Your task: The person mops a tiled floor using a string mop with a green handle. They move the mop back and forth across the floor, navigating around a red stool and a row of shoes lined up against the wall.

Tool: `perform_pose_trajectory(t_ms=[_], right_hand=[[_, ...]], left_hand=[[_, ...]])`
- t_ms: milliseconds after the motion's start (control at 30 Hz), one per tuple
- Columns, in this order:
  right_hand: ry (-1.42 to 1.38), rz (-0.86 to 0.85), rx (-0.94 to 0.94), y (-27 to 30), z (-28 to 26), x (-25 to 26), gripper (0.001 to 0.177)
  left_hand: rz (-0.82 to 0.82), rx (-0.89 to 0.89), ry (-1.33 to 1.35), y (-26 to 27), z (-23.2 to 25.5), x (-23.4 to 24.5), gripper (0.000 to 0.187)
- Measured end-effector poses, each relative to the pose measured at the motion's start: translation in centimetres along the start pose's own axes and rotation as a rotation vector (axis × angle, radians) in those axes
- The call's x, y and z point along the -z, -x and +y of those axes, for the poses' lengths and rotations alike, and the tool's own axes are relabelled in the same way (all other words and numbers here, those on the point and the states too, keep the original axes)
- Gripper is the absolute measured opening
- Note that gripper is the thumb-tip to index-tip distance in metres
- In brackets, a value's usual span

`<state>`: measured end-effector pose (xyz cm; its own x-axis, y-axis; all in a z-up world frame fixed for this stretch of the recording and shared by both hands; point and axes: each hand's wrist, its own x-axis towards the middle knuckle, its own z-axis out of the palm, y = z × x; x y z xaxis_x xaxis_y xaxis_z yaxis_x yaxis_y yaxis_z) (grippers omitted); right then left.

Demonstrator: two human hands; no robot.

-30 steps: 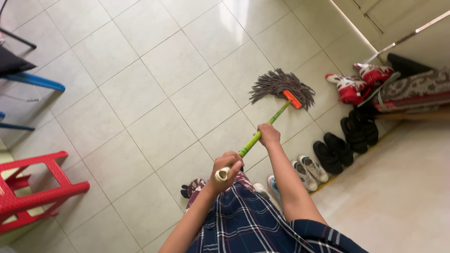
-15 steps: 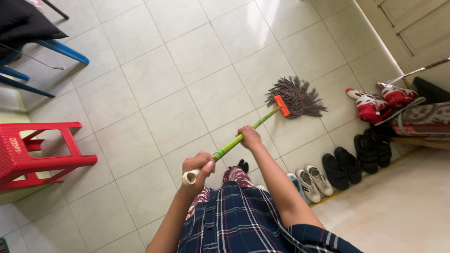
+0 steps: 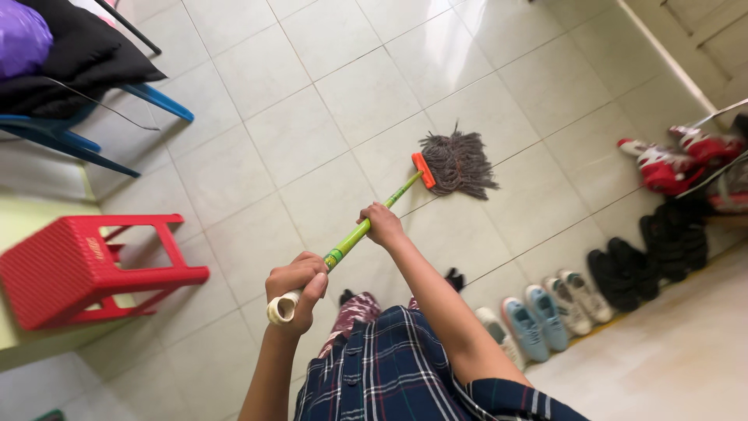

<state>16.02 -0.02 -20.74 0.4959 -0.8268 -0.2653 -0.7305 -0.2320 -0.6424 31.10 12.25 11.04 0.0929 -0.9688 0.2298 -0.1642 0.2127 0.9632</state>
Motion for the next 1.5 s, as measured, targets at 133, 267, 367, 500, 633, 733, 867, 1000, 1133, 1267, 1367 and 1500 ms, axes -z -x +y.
perform_pose_trajectory(t_ms=[133, 267, 367, 500, 633, 733, 867, 1000, 1133, 1267, 1367, 1500], right_hand=[[-0.025, 0.047, 0.019, -0.5, -5.3, -2.9, 0.018], [-0.038, 0.024, -0.065, -0.1, -8.3, -2.5, 0.03], [-0.01, 0.0, -0.113, 0.6, -8.5, -2.1, 0.035], [0.024, -0.014, -0.221, 3.1, -5.9, -1.9, 0.037], [0.008, 0.045, -0.303, 6.6, -1.8, -1.7, 0.033], [0.011, 0.068, -0.352, 10.3, 2.3, -1.1, 0.033], [-0.005, 0.105, -0.436, 15.1, 7.5, 1.3, 0.032], [0.034, 0.098, -0.482, 19.5, 12.2, 3.9, 0.033], [0.069, 0.122, -0.593, 24.2, 17.3, 5.7, 0.028], [0.15, 0.166, -0.618, 28.2, 21.6, 7.1, 0.024], [0.103, 0.144, -0.659, 31.1, 23.0, 7.1, 0.028], [0.067, 0.186, -0.577, 31.5, 22.7, 6.0, 0.027]], left_hand=[[-0.036, -0.027, -0.018, 0.5, 0.5, 5.0, 0.027], [-0.026, -0.009, 0.031, 0.2, 0.1, 8.1, 0.028], [-0.044, -0.047, 0.128, -0.8, -1.8, 8.9, 0.032], [-0.038, -0.049, 0.238, -0.5, -4.2, 7.9, 0.037], [-0.073, 0.006, 0.309, 0.3, -5.5, 4.7, 0.039], [-0.142, 0.013, 0.281, 1.2, -5.4, 0.7, 0.037], [-0.254, 0.009, 0.32, 2.4, -4.7, -5.4, 0.037], [-0.313, 0.085, 0.329, 4.4, -4.7, -11.3, 0.037], [-0.396, 0.196, 0.234, 6.6, -5.7, -17.0, 0.033], [-0.514, 0.131, 0.211, 9.5, -6.1, -22.0, 0.029], [-0.585, 0.101, 0.226, 11.7, -5.5, -23.5, 0.026], [-0.609, 0.104, 0.232, 12.7, -4.3, -22.5, 0.02]])
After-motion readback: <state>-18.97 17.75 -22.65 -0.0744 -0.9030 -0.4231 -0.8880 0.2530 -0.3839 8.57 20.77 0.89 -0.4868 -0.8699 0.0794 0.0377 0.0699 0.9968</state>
